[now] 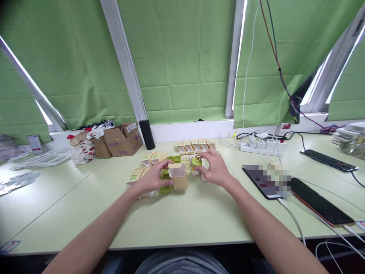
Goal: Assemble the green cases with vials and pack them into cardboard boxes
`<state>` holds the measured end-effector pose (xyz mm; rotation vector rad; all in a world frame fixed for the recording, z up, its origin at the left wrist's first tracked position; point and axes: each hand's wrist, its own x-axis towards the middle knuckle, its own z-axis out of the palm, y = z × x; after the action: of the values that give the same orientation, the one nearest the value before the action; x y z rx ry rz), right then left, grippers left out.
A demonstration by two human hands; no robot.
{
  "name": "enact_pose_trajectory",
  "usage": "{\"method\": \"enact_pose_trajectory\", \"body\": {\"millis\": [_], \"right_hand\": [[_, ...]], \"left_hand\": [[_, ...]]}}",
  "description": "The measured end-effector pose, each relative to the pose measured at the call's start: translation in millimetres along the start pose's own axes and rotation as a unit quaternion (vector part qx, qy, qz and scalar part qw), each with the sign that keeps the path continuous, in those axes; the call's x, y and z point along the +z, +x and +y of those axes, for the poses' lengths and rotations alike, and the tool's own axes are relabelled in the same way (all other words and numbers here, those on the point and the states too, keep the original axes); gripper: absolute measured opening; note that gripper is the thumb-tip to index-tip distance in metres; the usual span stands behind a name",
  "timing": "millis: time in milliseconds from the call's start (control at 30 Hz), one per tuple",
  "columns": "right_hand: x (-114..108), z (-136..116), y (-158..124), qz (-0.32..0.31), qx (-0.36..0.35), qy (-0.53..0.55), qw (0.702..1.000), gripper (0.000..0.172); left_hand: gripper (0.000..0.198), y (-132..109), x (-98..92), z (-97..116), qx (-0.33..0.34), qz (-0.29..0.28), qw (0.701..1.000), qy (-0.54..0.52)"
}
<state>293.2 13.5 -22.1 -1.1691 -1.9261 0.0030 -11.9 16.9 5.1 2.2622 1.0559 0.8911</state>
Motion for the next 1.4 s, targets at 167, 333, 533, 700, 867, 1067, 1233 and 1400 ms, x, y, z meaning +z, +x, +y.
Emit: {"method": "enact_pose_trajectory", "body": {"millis": [167, 333, 533, 700, 867, 1067, 1233, 1400], "right_hand": [[8, 4, 1, 0.088, 0.006, 0.071, 0.994, 0.036], [9, -4, -1, 0.121, -0.011, 0.084, 0.989, 0.038], [8, -9, -2, 0.150, -0.016, 0.095, 0.984, 0.037], [8, -9, -2, 0.164, -0.008, 0.105, 0.981, 0.035], [7, -12, -3, 0.175, -0.029, 0.115, 0.977, 0.033], [4, -25, -6, 0.175, -0.058, 0.125, 0.975, 0.032], [7, -33, -9, 0.154, -0.091, 0.114, 0.977, 0.030], [16, -35, -12, 0.146, -0.139, 0.128, 0.971, 0.030]], "left_hand": [[0.058, -4, 15.6, -3, 0.016, -0.023, 0.999, 0.036], [0.060, -7, 20.5, 0, 0.012, -0.058, 0.995, 0.086], [0.056, -10, 12.7, 5, 0.066, -0.048, 0.997, -0.010], [0.011, -11, 6.9, 12, 0.133, -0.062, 0.988, -0.052], [0.020, -10, 14.0, 9, 0.103, -0.057, 0.993, -0.025], [0.026, -5, 28.7, 5, 0.079, 0.020, 0.995, -0.055], [0.034, -1, 30.7, -1, 0.030, 0.024, 0.995, -0.092], [0.048, -1, 30.4, -11, 0.026, 0.017, 0.990, -0.135]]}}
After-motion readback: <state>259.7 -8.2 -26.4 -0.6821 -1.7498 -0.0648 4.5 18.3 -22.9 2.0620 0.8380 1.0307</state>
